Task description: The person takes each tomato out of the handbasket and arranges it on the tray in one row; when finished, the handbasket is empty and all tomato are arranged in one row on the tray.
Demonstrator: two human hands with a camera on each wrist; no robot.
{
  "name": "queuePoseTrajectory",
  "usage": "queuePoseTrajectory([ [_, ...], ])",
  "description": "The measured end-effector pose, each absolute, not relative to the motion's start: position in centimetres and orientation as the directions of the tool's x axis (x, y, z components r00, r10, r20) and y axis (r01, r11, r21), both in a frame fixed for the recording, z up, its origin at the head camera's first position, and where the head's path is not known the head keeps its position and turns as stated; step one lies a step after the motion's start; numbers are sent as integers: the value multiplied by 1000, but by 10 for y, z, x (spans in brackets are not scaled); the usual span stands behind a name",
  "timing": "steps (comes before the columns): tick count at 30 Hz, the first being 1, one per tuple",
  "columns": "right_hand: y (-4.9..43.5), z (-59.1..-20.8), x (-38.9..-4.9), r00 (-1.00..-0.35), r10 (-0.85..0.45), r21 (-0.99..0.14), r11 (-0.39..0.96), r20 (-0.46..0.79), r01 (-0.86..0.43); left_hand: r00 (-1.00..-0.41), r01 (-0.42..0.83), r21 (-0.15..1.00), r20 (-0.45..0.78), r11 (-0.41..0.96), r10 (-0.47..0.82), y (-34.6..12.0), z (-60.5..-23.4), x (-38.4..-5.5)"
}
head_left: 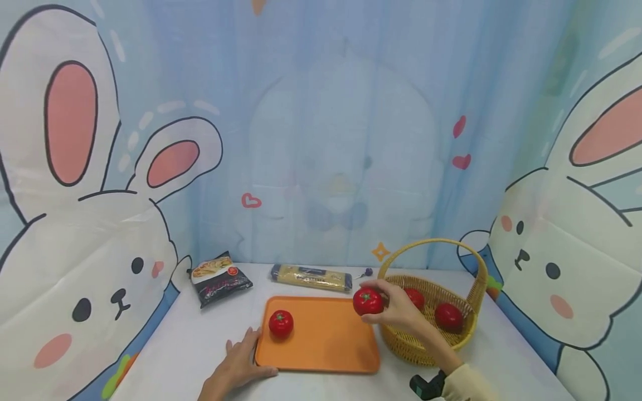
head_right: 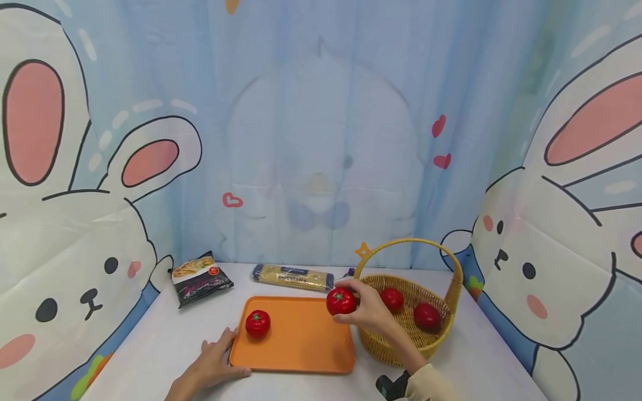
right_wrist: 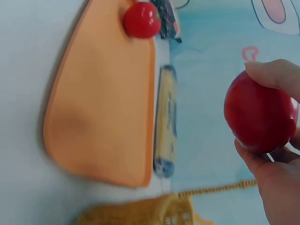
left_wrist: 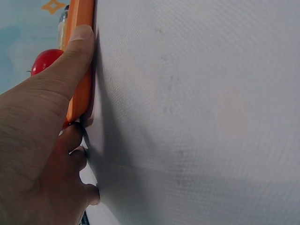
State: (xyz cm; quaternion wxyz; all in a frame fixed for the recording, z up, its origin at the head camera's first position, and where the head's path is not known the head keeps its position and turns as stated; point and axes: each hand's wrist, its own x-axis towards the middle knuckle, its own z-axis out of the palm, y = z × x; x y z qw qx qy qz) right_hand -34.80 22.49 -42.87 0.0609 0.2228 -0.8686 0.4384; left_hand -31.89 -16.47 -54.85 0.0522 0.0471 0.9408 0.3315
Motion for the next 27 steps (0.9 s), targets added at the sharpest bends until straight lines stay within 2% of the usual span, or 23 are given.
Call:
queuePoseTrajectory([
  [9,186,-445,-354,-901,-338,-809,427,272,-404,-989,67,632,-62,772,137,-162,-547,-320],
  [14,164,-458,-360,-925,-291,-841,412,242,-350,-987,77,639,-59,765,149,-163,-547,-321],
  [27,114,-504,-378,-949,-247,-816,495,195,-297,-989,21,635,-99,772,108,-165,-550,-320],
])
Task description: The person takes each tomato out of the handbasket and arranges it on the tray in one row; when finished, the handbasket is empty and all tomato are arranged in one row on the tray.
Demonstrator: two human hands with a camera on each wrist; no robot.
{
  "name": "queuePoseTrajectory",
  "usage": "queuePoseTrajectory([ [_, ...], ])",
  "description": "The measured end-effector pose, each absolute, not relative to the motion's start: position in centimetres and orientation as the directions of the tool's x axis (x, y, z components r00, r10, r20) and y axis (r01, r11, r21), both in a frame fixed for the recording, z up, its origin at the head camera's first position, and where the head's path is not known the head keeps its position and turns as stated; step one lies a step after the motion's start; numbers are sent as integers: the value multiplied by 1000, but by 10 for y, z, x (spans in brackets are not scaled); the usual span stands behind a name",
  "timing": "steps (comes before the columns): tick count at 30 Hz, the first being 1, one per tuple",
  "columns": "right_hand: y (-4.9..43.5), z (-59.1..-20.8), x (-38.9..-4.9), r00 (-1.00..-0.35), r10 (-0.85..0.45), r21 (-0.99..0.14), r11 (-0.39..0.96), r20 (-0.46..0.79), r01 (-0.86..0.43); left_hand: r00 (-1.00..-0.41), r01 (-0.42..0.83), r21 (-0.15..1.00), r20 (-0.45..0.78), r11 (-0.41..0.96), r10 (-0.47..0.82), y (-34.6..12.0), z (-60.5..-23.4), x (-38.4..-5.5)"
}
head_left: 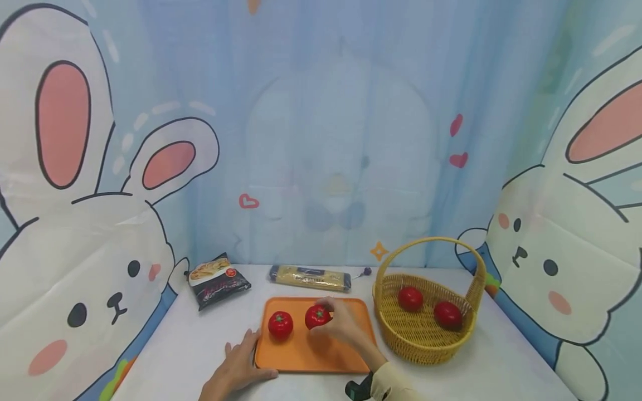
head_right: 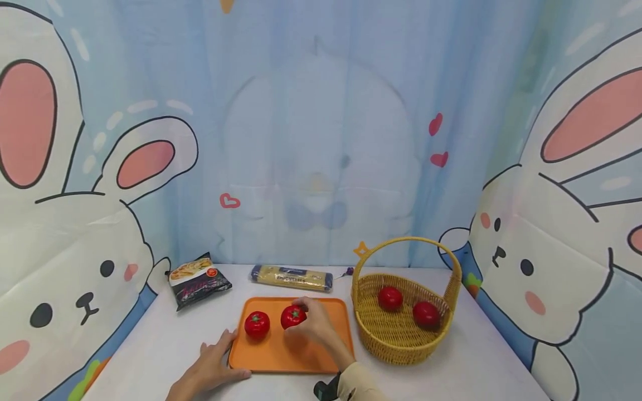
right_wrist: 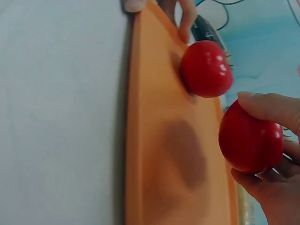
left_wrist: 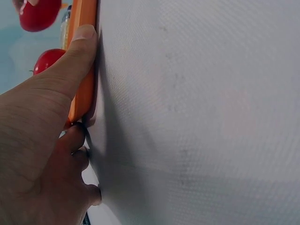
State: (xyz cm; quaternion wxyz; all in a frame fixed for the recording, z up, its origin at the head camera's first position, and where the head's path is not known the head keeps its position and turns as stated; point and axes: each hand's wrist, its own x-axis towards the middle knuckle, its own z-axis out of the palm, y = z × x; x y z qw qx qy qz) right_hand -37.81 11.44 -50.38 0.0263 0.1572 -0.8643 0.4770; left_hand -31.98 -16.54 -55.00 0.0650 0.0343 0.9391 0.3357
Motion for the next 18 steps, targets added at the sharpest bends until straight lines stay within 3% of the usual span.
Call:
queuePoseTrajectory([
  [6,101,-517,-385,-966,-205,-815,525,156,-243,-989,31,639,-90,769,114,-166,-550,-319],
  [18,93,-534,-392,-959,-212,-816,510,188,-272,-985,80,661,-61,746,160,-169,-551,-319],
])
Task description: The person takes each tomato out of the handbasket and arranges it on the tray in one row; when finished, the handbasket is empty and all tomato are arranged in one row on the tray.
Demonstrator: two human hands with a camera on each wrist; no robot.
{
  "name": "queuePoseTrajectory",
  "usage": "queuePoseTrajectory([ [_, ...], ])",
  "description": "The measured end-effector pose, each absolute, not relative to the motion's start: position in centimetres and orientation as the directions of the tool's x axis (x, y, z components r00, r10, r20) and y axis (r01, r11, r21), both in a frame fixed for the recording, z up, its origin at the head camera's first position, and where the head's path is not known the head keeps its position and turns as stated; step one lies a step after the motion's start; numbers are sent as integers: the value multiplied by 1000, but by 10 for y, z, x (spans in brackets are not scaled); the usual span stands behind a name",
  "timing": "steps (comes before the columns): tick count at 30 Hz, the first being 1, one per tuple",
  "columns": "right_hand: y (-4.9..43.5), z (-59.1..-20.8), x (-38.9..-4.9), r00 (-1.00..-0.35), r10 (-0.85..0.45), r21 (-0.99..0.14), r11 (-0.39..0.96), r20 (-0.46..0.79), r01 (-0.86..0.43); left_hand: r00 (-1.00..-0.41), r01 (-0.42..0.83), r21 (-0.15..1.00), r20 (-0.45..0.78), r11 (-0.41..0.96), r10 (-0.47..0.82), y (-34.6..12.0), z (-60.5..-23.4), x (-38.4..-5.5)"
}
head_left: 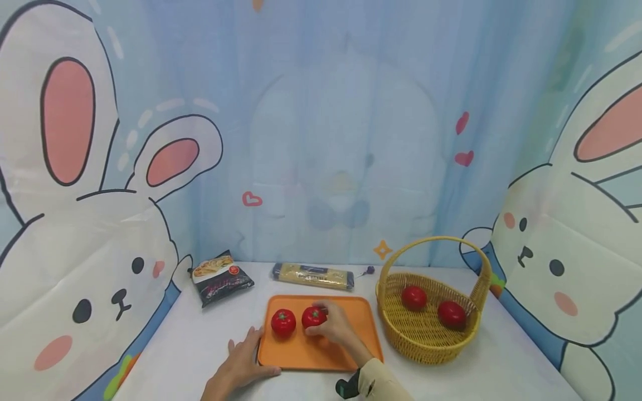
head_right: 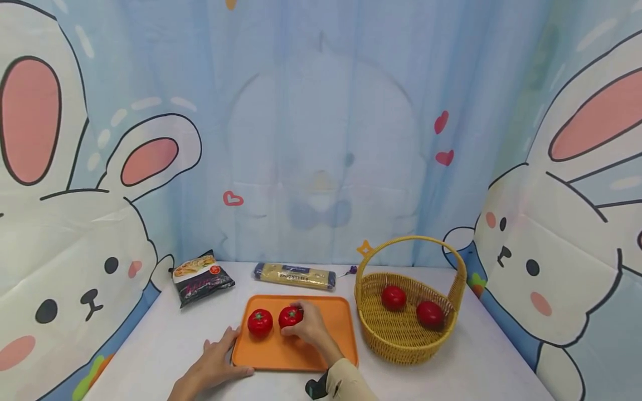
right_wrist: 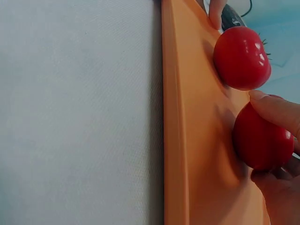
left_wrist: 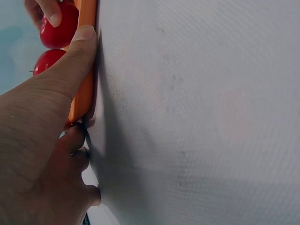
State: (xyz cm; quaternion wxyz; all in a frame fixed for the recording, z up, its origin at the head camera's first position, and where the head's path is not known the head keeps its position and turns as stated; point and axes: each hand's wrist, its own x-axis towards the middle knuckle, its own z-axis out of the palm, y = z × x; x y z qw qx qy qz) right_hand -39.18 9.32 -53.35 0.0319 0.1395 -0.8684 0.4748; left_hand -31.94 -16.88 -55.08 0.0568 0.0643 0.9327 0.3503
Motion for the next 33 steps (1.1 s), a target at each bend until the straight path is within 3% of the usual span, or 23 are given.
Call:
queuePoseTrajectory([
  [23,96,-534,-393,-947,-274,-816,501,166,-288,-987,34,671,-96,741,132,-170,-554,-324],
  [29,113,-483,-363,-923,-379,-733,610,62,-300,-985,16,654,-119,757,124,-168,-554,-322],
  [33,136,-430,-344,-838,-545,-688,615,-18,-386,-984,31,652,-113,758,137,-169,-554,-323],
])
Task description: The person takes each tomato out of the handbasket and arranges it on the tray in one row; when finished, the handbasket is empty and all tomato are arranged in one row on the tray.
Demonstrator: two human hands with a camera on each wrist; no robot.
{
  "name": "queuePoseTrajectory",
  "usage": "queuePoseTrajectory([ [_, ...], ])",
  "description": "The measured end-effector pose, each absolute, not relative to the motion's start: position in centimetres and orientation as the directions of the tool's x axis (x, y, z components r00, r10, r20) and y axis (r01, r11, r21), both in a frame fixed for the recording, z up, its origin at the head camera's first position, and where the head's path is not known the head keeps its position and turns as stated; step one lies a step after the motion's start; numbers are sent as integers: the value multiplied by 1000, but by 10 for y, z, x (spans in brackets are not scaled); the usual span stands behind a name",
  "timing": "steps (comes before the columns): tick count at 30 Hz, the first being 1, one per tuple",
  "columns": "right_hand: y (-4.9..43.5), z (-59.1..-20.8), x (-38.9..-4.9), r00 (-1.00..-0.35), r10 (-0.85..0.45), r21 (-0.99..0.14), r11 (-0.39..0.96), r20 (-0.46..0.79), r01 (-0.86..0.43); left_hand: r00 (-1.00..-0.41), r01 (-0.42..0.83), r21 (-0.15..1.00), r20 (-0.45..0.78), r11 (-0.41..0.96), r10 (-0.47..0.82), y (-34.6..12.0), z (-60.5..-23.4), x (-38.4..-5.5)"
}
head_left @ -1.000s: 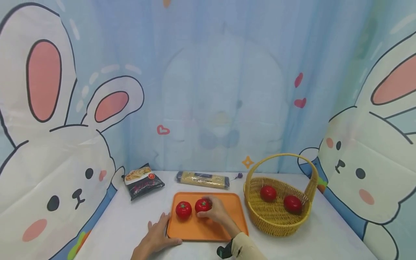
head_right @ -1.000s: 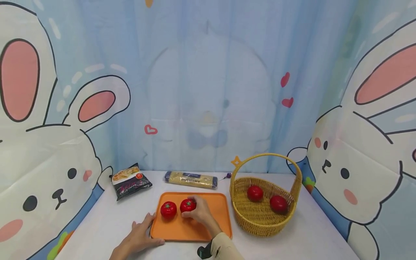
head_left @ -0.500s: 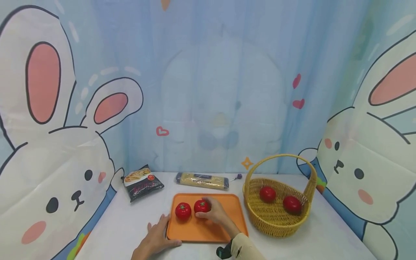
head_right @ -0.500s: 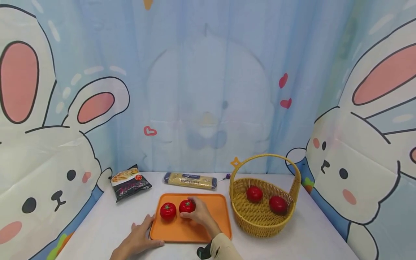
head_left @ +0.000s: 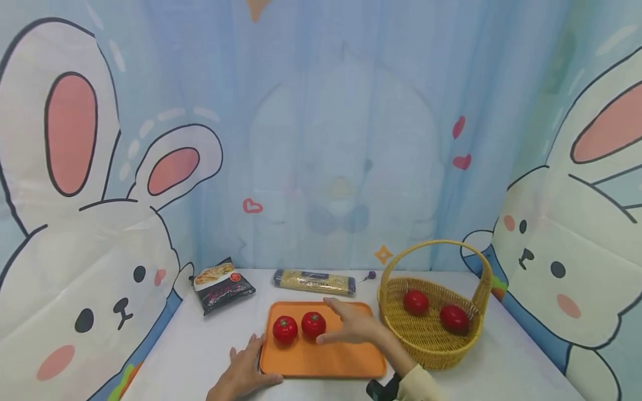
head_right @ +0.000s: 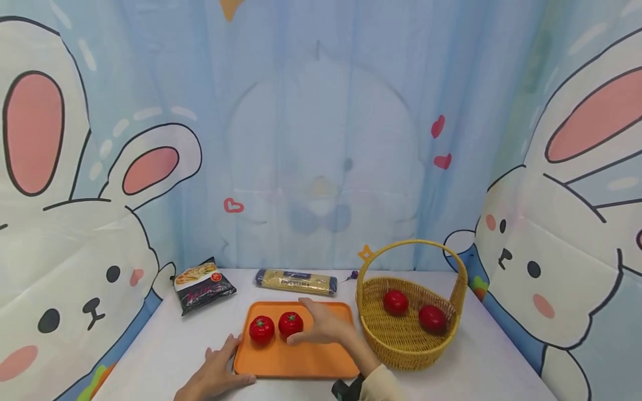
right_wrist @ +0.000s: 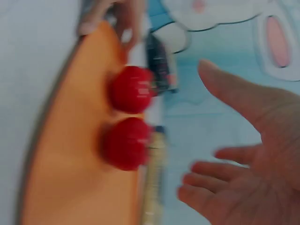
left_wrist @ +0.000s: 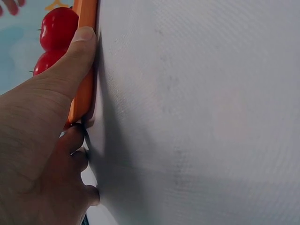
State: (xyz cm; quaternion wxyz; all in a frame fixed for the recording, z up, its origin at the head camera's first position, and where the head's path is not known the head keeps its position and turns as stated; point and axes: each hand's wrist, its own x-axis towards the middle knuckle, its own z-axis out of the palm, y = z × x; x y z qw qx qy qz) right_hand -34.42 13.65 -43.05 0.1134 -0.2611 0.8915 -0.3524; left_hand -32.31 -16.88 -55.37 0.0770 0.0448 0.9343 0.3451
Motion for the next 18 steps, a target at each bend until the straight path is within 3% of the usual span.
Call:
queuePoseTrajectory([
  [5,187,-377,-339,-625,-770,-781,468,-132,-412,-985,68,660,-76,749,156,-170,-553,-323],
  [8,224,-358,-341,-571,-806,-816,429,-152,-388,-984,93,670,-52,737,171,-170,-555,-323],
  [11,265,-349,-350,-607,-781,-830,432,-149,-352,-983,100,676,-49,730,180,-170,-558,-324],
  [18,332,-365,-383,-825,-552,-782,565,-120,-264,-987,51,656,-82,753,138,-167,-556,-323],
])
